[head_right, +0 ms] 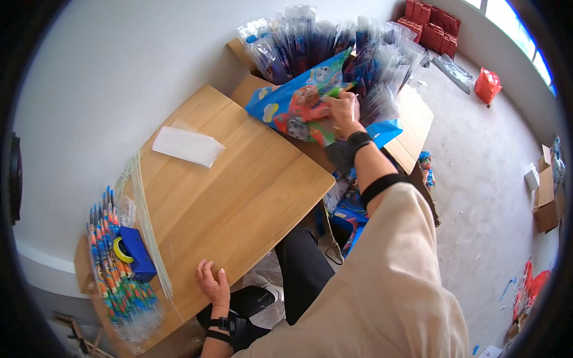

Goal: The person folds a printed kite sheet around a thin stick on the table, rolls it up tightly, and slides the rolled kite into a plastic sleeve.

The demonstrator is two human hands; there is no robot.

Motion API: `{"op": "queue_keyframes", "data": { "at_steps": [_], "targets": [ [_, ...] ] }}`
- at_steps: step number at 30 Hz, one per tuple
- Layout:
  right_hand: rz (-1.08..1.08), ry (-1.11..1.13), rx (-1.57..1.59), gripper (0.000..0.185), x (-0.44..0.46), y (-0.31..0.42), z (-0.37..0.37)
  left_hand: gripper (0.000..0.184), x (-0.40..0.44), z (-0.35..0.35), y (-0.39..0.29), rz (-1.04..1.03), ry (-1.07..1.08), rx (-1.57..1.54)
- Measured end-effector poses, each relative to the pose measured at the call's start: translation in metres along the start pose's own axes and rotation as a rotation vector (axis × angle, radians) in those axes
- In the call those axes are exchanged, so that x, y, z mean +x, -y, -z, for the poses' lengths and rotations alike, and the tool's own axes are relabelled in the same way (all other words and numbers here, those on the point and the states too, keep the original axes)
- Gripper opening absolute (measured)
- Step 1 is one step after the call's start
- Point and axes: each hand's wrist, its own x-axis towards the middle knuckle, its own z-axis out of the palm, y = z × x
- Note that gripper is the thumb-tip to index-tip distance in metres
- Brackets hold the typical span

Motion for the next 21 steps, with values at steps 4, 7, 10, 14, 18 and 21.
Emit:
{"op": "queue_keyframes", "data": {
  "at_steps": [4, 7, 10, 14, 18, 21],
  "targets": [
    [0.192, 0.209, 0.082, 0.016, -0.081, 0.070, -0.026, 0.036, -0.001, -0.002, 0.002, 0.004, -0.013, -0.015],
    [0.070, 0.529, 0.376, 0.017, -0.171, 0.096, -0.019, 0.035, -0.002, 0.001, 0.007, -0.011, -0.001, -0.075],
    [-0.051, 0.772, 0.404, 0.018, -0.240, 0.088, 0.020, 0.037, -0.004, 0.007, 0.022, -0.016, 0.056, -0.167],
    [-0.453, 0.839, 0.434, 0.021, -0.310, 0.056, 0.080, 0.049, -0.016, 0.015, 0.032, 0.256, 0.037, -0.460],
    [-0.379, 0.968, -0.271, 0.020, -0.321, 0.025, 0.118, 0.057, -0.005, 0.033, 0.005, 0.322, -0.134, -0.519],
    [-0.198, 0.778, -0.299, 0.018, -0.318, -0.008, 0.124, 0.060, 0.012, 0.039, -0.004, -0.039, -0.187, -0.263]
  ]
}}
